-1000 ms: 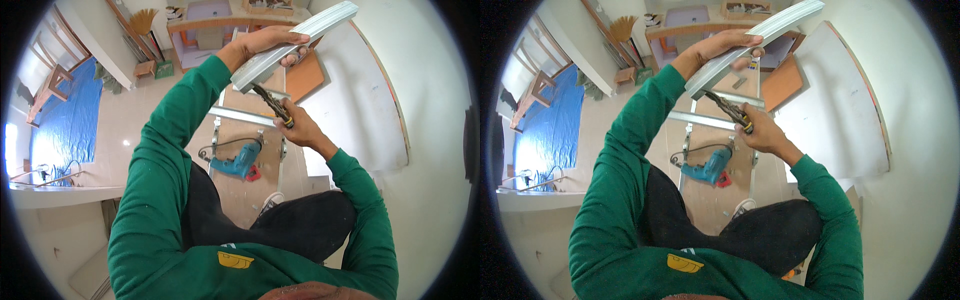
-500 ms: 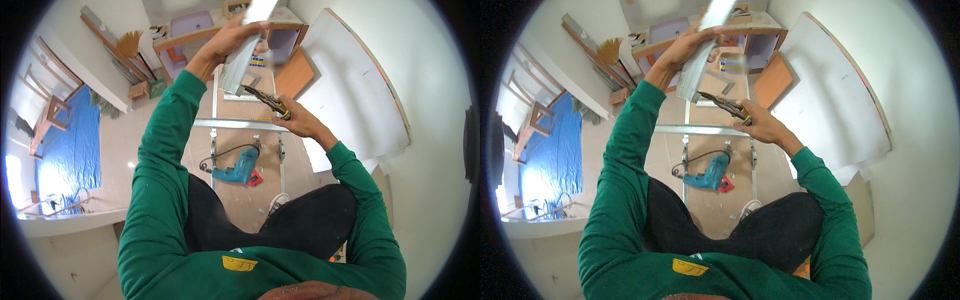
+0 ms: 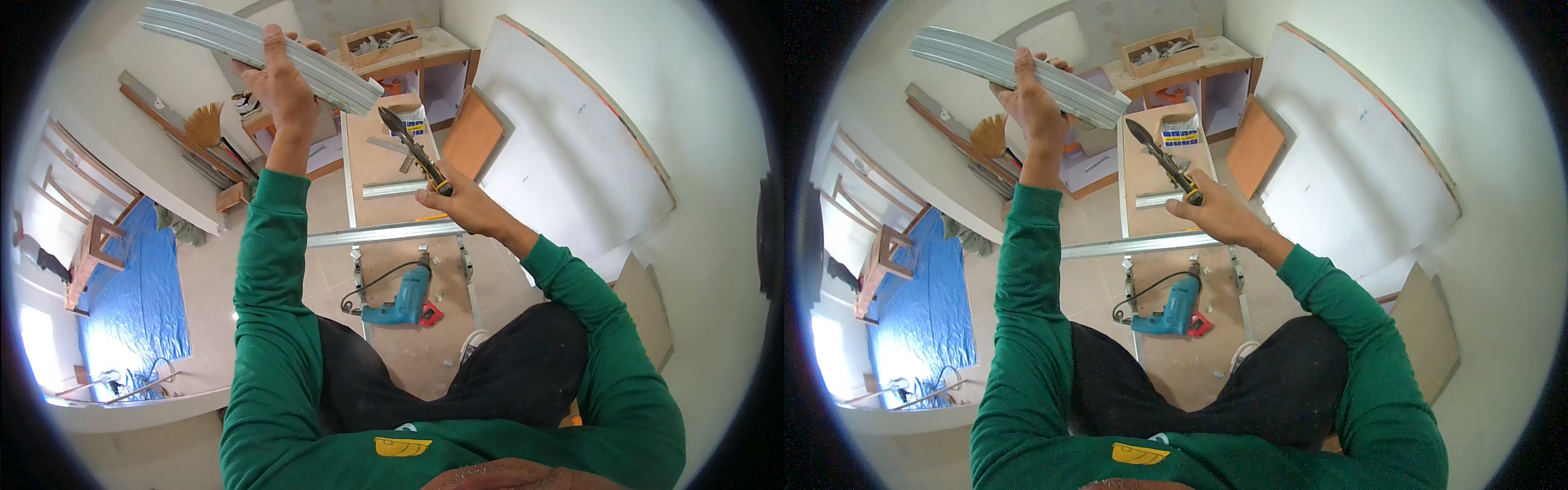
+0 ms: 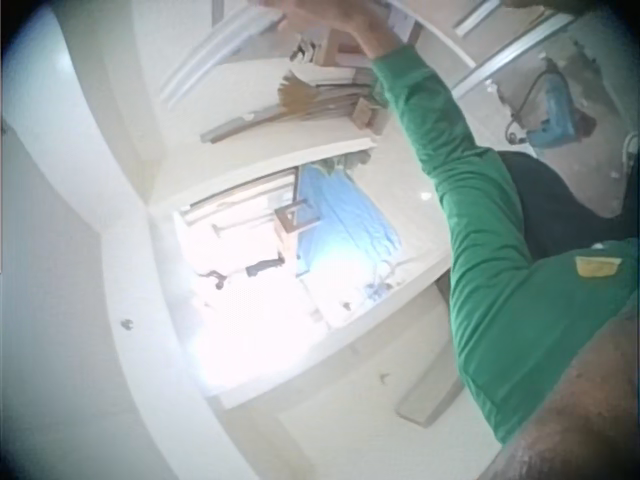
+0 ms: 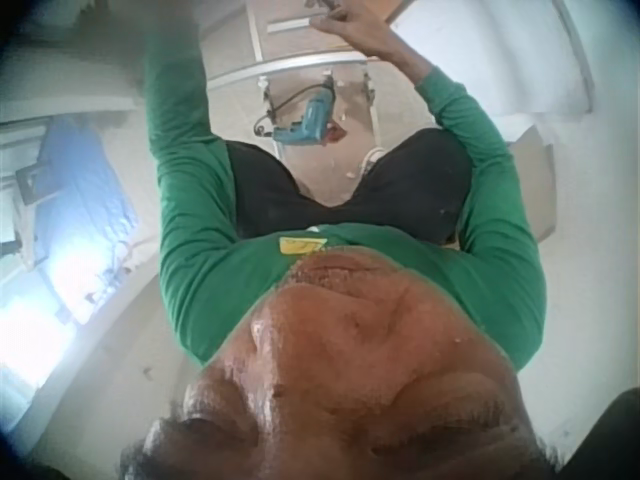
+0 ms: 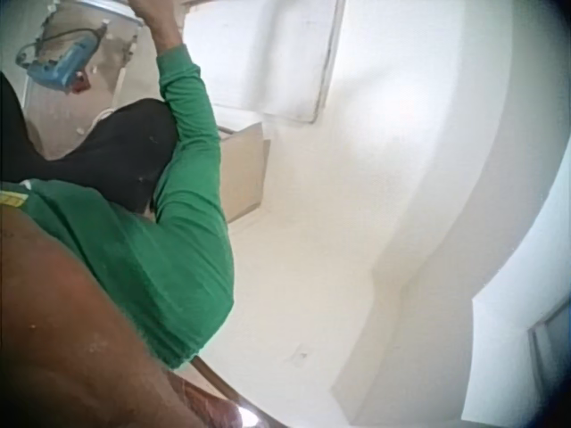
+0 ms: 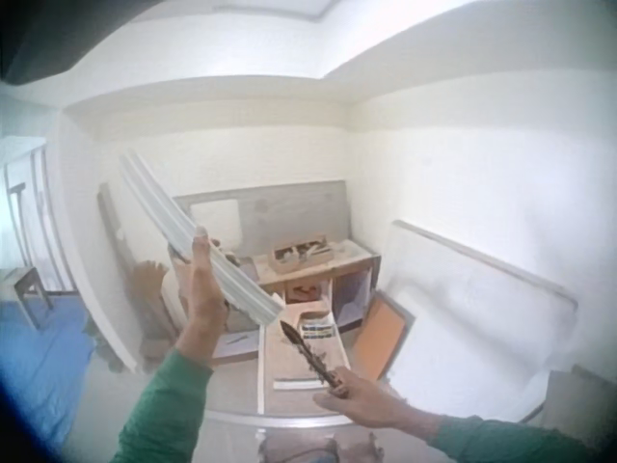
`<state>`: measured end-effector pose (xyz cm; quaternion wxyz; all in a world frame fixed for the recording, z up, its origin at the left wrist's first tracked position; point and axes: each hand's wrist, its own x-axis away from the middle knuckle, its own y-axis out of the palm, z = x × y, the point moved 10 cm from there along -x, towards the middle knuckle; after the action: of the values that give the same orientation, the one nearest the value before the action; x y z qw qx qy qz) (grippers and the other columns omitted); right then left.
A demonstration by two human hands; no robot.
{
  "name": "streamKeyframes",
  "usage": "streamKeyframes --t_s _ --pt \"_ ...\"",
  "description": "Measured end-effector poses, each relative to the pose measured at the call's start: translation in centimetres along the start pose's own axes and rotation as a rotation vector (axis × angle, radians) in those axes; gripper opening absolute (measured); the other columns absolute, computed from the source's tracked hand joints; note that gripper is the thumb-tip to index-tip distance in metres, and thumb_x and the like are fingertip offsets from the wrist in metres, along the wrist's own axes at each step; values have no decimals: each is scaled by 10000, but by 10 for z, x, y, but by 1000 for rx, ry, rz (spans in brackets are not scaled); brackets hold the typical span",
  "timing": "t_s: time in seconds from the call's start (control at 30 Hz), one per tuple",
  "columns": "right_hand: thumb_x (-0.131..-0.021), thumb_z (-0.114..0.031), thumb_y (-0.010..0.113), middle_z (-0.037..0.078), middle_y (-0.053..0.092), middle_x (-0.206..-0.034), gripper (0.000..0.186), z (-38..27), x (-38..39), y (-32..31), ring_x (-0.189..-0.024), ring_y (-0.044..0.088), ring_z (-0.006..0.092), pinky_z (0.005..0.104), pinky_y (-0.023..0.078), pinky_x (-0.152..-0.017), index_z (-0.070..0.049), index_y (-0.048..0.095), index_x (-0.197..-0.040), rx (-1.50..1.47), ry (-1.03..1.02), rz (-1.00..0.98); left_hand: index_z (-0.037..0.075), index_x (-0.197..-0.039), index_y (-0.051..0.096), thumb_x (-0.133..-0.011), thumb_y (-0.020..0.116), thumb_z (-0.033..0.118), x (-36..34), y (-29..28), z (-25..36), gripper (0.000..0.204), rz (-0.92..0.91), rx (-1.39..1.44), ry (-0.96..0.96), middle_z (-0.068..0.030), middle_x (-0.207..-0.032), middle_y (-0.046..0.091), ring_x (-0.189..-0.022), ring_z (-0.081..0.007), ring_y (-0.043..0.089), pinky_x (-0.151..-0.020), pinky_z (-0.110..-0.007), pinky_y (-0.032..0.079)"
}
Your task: The person measures and marks a metal ceiling grid piece with a pencil and square, then cuts it with tin snips. They fit the cut piece into the ceiling grid and continue cutting additional sections.
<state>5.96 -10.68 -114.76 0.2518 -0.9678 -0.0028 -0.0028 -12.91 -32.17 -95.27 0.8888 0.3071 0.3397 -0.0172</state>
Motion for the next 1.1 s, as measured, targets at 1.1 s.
streamKeyframes --t_s 1.1 --pt "-1026 -694 613 154 574 -1120 793 -17 2 6 -1106 575 298 441 474 -972 16 581 -1380 6 -20 51 99 -1328 302 -1041 738 329 14 24 -5 570 -145 -18 31 -140 -978 641 -685 -248 738 -614 -402 664"
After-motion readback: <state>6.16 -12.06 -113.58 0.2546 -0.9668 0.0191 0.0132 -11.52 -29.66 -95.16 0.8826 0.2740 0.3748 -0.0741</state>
